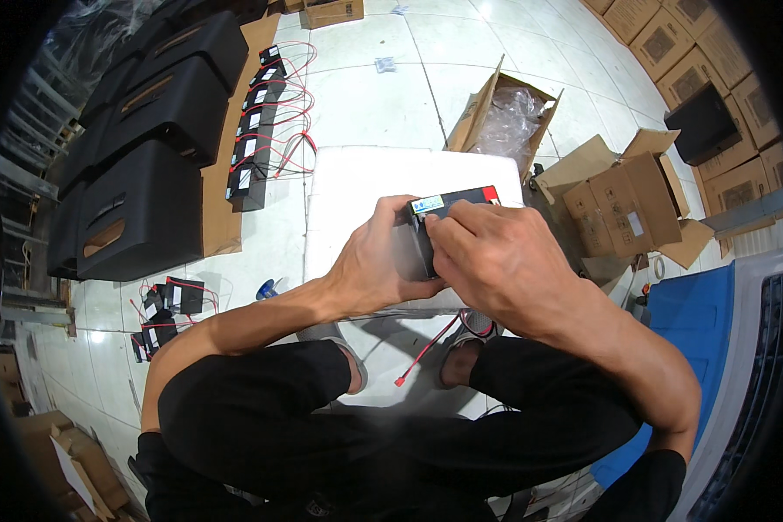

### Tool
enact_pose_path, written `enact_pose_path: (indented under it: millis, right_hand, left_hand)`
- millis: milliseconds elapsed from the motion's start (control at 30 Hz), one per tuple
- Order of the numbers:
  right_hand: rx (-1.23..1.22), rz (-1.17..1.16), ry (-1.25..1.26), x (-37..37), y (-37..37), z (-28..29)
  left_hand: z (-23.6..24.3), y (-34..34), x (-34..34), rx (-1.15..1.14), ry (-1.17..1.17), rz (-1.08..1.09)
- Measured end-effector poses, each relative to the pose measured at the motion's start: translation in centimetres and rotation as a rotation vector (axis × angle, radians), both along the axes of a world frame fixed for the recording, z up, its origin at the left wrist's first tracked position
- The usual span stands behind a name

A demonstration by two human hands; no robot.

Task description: The person sits on the floor and unpacks small black battery packs from plastic wrap. They connect red and black wires to the battery terminals and use a soldering iron with solder to secure the connections. The person repeats this process for multiple battery units.

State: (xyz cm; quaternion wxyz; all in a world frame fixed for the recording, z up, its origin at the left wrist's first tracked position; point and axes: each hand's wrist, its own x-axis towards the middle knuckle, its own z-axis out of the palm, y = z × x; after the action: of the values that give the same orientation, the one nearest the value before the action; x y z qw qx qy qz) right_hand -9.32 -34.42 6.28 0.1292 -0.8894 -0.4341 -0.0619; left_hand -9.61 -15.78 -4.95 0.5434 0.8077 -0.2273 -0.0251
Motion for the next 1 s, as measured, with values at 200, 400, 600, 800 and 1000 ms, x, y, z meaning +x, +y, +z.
enact_pose_path:
  millis: [200,400,600,800,1000]
  right_hand:
    - [-0.205,0.125,-0.146,0.1,0.3,0.1]
    - [-0.457,0.226,-0.274,-0.5,0.2,0.4]
    - [-0.18,0.124,-0.189,-0.6,-0.1,-0.7]
    - [-0.064,0.03,-0.204,-0.8,-0.7,-1.2]
    - [0.086,-0.01,-0.153,-0.4,-1.0,0.0]
  left_hand:
    - [-0.1,0.1,-0.2,-0.042,-0.068,0.005]
    - [-0.1,0.2,-0.2,-0.039,-0.041,0.004]
    - [-0.2,0.0,-0.1,-0.012,0.013,0.042]
    - [-0.1,0.2,-0.1,-0.033,-0.015,-0.011]
    - [-0.3,0.6,0.1,-0.041,-0.045,-0.069]
